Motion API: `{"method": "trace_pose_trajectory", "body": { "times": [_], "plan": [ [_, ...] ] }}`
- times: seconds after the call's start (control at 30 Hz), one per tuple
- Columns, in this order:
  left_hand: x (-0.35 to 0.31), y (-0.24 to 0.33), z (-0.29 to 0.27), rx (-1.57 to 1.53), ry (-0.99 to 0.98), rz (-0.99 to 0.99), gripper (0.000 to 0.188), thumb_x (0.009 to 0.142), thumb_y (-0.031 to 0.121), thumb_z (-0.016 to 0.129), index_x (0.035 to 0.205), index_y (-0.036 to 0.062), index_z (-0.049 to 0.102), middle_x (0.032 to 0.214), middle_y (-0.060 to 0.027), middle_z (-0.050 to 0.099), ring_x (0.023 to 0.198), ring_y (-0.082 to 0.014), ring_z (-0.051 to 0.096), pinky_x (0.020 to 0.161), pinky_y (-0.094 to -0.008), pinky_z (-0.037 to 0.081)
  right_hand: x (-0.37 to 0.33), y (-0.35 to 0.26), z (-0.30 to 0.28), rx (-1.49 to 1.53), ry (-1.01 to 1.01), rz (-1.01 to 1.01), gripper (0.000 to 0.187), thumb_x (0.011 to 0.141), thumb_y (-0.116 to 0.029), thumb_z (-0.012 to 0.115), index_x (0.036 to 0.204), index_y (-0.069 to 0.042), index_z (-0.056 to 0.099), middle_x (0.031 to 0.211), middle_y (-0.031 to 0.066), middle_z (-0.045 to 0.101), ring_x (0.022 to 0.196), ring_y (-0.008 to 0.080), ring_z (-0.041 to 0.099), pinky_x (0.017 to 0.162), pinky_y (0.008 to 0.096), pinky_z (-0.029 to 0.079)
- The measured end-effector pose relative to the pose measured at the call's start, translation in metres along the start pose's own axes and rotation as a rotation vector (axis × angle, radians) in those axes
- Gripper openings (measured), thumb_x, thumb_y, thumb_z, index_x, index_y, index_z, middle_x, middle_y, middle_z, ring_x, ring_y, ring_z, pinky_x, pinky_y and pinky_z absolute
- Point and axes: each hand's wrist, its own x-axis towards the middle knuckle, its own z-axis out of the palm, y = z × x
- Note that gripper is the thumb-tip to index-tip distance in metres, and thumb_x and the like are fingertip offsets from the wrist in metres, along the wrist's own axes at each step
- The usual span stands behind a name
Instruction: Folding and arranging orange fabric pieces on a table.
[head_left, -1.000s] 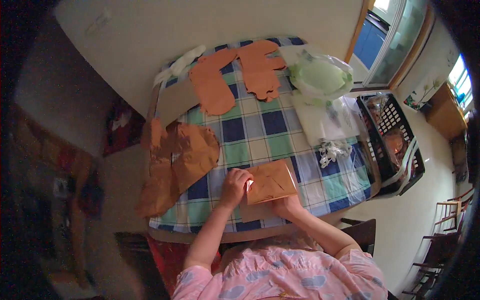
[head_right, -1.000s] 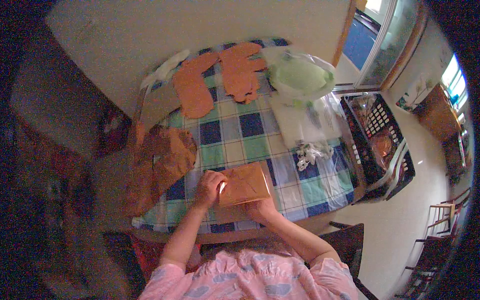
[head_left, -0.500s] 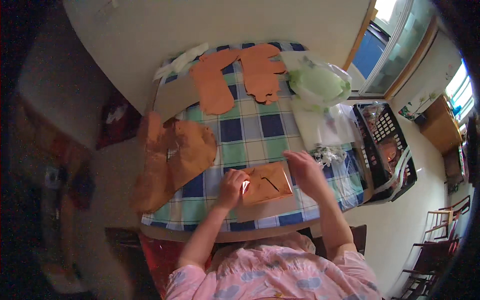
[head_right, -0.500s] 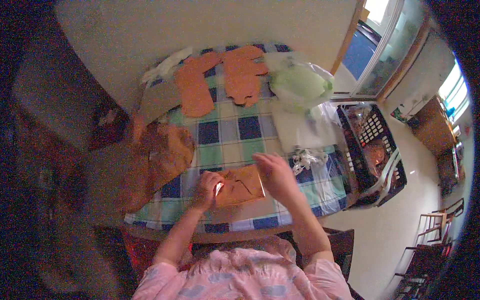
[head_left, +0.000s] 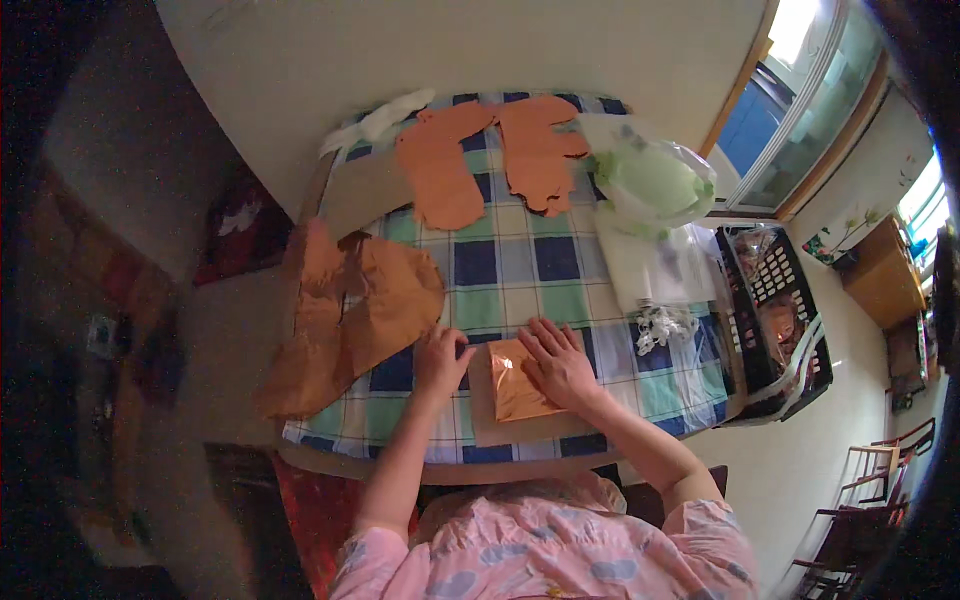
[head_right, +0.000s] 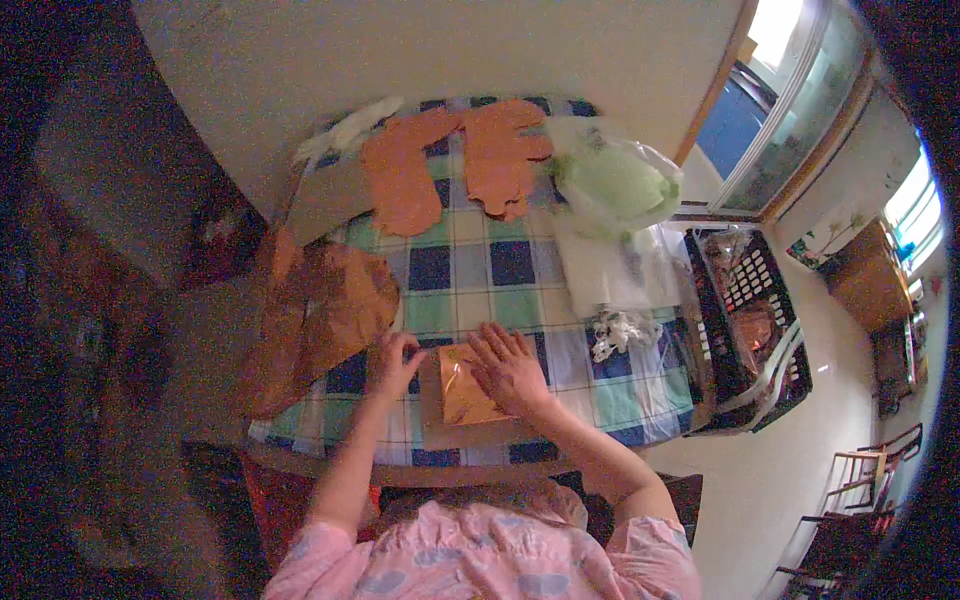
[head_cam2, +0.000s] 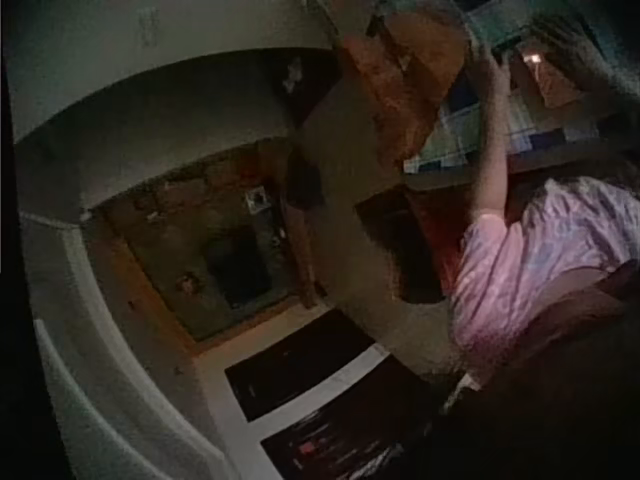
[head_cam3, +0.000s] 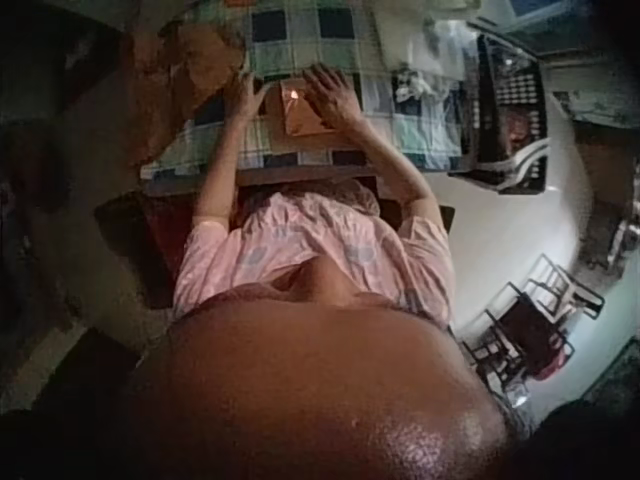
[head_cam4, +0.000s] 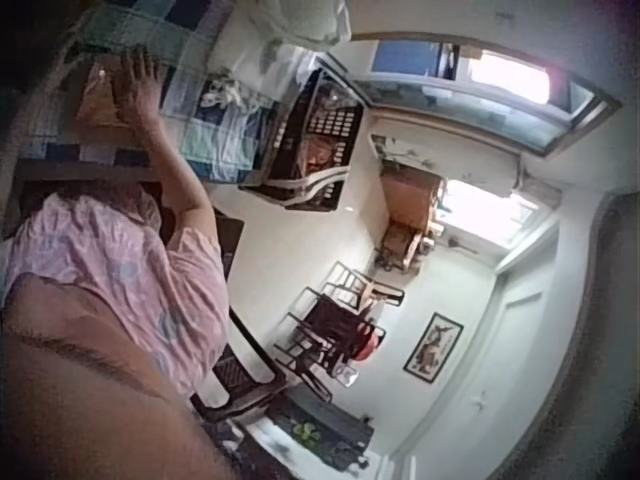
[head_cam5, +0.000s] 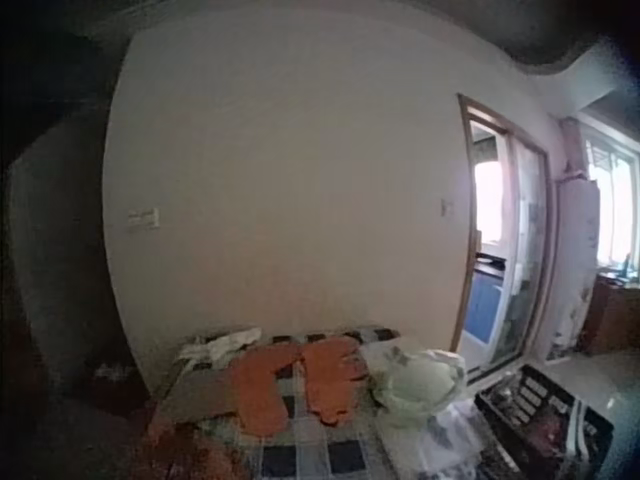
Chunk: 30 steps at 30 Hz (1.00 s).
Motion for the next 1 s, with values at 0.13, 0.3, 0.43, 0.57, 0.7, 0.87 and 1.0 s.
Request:
{"method": "trace_pose_trajectory", "body": {
  "times": [0.13, 0.3, 0.43, 0.57, 0.7, 0.87, 1.0],
  "plan": [
    [0.013, 0.009, -0.002, -0.031, -0.138, -0.122, 0.016, 0.074, 0.015, 0.071, 0.083, 0.0064, 0.060, 0.084, -0.0113, 0.061, 0.089, -0.0317, 0.057, 0.082, -0.0431, 0.043, -0.001, 0.004, 0.003, -0.019, 0.006, -0.025, 0.050, 0.091, -0.031, 0.054, 0.136, -0.011, 0.045, 0.142, 0.0167, 0.041, 0.133, 0.0337, 0.037, 0.110, 0.0494, 0.025],
    [0.018, 0.015, -0.009, -0.008, -0.146, -0.015, 0.012, 0.075, 0.008, 0.068, 0.083, 0.0054, 0.060, 0.082, -0.0127, 0.061, 0.085, -0.0308, 0.059, 0.077, -0.0434, 0.045, 0.000, 0.005, 0.003, -0.010, 0.037, -0.055, 0.048, 0.091, -0.030, 0.055, 0.134, -0.011, 0.048, 0.139, 0.0166, 0.045, 0.132, 0.0340, 0.039, 0.109, 0.0497, 0.026],
    [0.028, 0.015, -0.016, -0.269, -0.381, -0.252, 0.015, 0.076, 0.003, 0.064, 0.089, 0.0033, 0.057, 0.082, -0.0134, 0.061, 0.081, -0.0316, 0.060, 0.071, -0.0427, 0.047, 0.000, 0.002, -0.001, 0.003, 0.020, -0.043, 0.048, 0.091, -0.031, 0.056, 0.134, -0.012, 0.048, 0.140, 0.0158, 0.044, 0.132, 0.0334, 0.039, 0.109, 0.0492, 0.027],
    [0.032, 0.012, -0.010, -0.207, -0.253, -0.069, 0.026, 0.080, 0.002, 0.062, 0.104, 0.0058, 0.053, 0.081, -0.0119, 0.061, 0.073, -0.0268, 0.061, 0.066, -0.0378, 0.049, 0.003, -0.004, -0.008, -0.007, 0.025, -0.042, 0.044, 0.091, -0.032, 0.056, 0.131, -0.016, 0.052, 0.139, 0.0147, 0.046, 0.130, 0.0328, 0.041, 0.109, 0.0495, 0.027],
    [0.031, 0.032, -0.006, -0.008, -0.209, -0.057, 0.029, 0.079, 0.000, 0.060, 0.107, 0.0059, 0.054, 0.090, -0.0138, 0.061, 0.085, -0.0297, 0.061, 0.073, -0.0412, 0.050, 0.001, -0.003, -0.010, -0.021, 0.024, -0.030, 0.041, 0.090, -0.034, 0.057, 0.129, -0.020, 0.055, 0.137, 0.0138, 0.048, 0.130, 0.0329, 0.042, 0.109, 0.0508, 0.027],
    [0.006, 0.076, 0.048, 0.102, -0.003, 0.152, 0.034, 0.085, 0.010, 0.049, 0.117, 0.0001, 0.051, 0.115, -0.0201, 0.056, 0.116, -0.0356, 0.049, 0.097, -0.0456, 0.039, -0.002, 0.002, -0.002, -0.029, -0.004, -0.077, 0.044, 0.090, -0.026, 0.055, 0.131, -0.013, 0.052, 0.137, 0.0136, 0.048, 0.130, 0.0334, 0.041, 0.109, 0.0506, 0.026],
    [-0.020, 0.083, 0.051, 0.148, -0.134, 0.120, 0.057, 0.087, 0.018, 0.049, 0.139, -0.0032, 0.036, 0.145, -0.0197, 0.036, 0.137, -0.0335, 0.029, 0.113, -0.0468, 0.022, -0.005, 0.005, 0.003, -0.031, -0.031, -0.079, 0.050, 0.088, -0.020, 0.052, 0.136, -0.006, 0.045, 0.141, 0.0133, 0.044, 0.133, 0.0323, 0.037, 0.111, 0.0493, 0.023]
  ]
}}
